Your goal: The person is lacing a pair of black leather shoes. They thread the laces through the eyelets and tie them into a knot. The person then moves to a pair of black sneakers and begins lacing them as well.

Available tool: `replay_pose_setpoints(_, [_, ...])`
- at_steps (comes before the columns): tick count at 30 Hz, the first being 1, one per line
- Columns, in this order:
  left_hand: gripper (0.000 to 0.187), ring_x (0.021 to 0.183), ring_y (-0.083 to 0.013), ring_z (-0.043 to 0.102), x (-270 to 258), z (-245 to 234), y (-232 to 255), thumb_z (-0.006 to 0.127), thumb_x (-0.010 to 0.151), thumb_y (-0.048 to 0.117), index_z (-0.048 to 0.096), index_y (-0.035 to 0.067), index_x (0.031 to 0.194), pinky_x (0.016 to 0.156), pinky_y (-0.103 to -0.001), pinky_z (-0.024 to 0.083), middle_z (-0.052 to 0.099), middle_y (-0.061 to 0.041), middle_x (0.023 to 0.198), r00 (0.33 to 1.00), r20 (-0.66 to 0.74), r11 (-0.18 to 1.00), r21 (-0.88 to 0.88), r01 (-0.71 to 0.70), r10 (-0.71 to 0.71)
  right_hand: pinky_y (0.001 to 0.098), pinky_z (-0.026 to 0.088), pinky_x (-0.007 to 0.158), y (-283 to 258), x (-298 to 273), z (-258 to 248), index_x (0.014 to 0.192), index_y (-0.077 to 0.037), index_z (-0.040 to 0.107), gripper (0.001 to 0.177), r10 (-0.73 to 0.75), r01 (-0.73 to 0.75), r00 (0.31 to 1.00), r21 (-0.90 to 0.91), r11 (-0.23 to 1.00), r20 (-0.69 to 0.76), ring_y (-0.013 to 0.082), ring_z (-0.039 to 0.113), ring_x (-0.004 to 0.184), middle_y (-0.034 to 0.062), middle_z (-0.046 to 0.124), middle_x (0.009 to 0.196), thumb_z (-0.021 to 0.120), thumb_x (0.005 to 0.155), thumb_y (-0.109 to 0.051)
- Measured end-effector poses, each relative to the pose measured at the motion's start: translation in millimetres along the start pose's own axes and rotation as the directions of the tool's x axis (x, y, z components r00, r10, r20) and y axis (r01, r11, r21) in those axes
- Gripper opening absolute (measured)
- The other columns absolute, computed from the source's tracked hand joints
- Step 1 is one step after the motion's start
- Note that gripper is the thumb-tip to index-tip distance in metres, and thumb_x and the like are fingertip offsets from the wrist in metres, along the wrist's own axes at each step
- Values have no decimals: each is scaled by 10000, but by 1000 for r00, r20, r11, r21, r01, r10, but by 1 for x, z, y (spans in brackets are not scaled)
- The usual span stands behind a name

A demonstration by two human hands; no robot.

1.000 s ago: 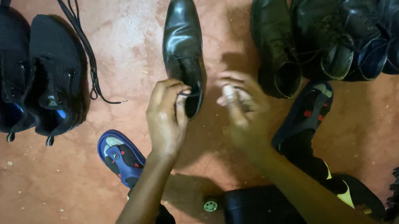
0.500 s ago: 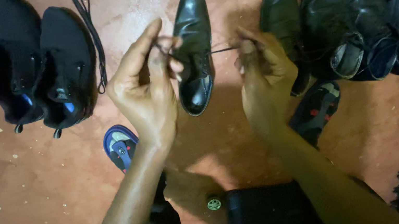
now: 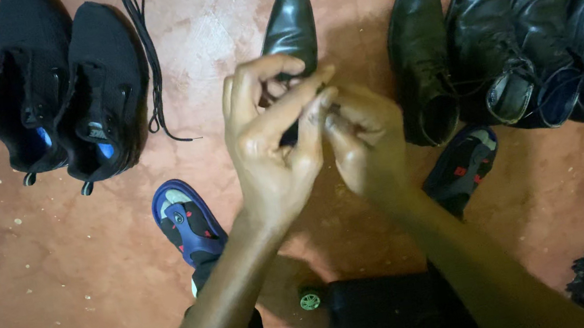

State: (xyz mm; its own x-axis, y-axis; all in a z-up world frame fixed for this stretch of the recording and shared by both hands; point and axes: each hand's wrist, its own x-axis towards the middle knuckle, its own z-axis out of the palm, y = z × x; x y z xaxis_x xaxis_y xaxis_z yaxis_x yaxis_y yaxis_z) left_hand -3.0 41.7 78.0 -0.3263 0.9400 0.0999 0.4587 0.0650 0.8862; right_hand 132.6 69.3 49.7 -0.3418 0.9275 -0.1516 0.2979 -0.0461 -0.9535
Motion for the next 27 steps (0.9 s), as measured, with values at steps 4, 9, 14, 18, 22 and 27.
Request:
replay_pose_setpoints(4, [240,1027,-169,568,-3,0,-2,784,945,60,789,104,1181,895,-268,483,654,-45,1195,999,33,997,-69,33,-31,257,427,689,-4,-4,5,1042,30,697,89,45,-46,999,118,992,13,111,531,767,47,612,924,614,1020,56])
replay_pose_setpoints(9, [284,1039,-152,586,-1,0,-3,790,948,13,766,110,1214,923,-254,505,653,-36,1236,992,55,970,-211,124,-115,236,494,755,-4,-1,7,1185,32,675,149,53,-37,996,199,979,-76,94,584,839,66,651,1004,622,1046,44])
replay_pose_setpoints(14, [290,1074,-181,588,6,-1,4,769,932,18,780,118,1205,967,-283,493,685,-35,1240,999,43,997,-81,-1,4,280,517,881,-1,-3,-2,1198,23,668,158,-34,40,997,83,996,-73,141,630,992,90,665,1116,616,1050,36])
replay_pose_setpoints(18, [254,1130,-198,604,1,0,2,744,922,55,786,116,1165,1010,-321,487,686,-63,1309,994,58,995,-47,-91,93,260,495,919,1,-5,-1,1098,0,653,59,-61,68,998,236,969,-33,136,611,1056,86,610,1169,605,1068,22])
replay_pose_setpoints(22, [370,1278,-228,624,-20,7,-23,637,1007,49,663,88,1373,1091,-330,461,663,-83,1380,998,55,992,-127,-20,27,333,485,1059,-8,-15,1,1066,-7,672,98,-76,76,995,-13,997,-70,196,610,1193,87,635,1237,611,1014,-64])
replay_pose_setpoints(27, [639,1382,-381,537,-33,40,-99,662,947,152,439,28,1533,1203,-438,390,529,-213,1526,990,89,992,63,109,-114,436,387,1175,-25,-23,7,1015,-41,725,131,-175,171,984,-227,959,1,308,589,1272,87,724,1192,605,978,-7])
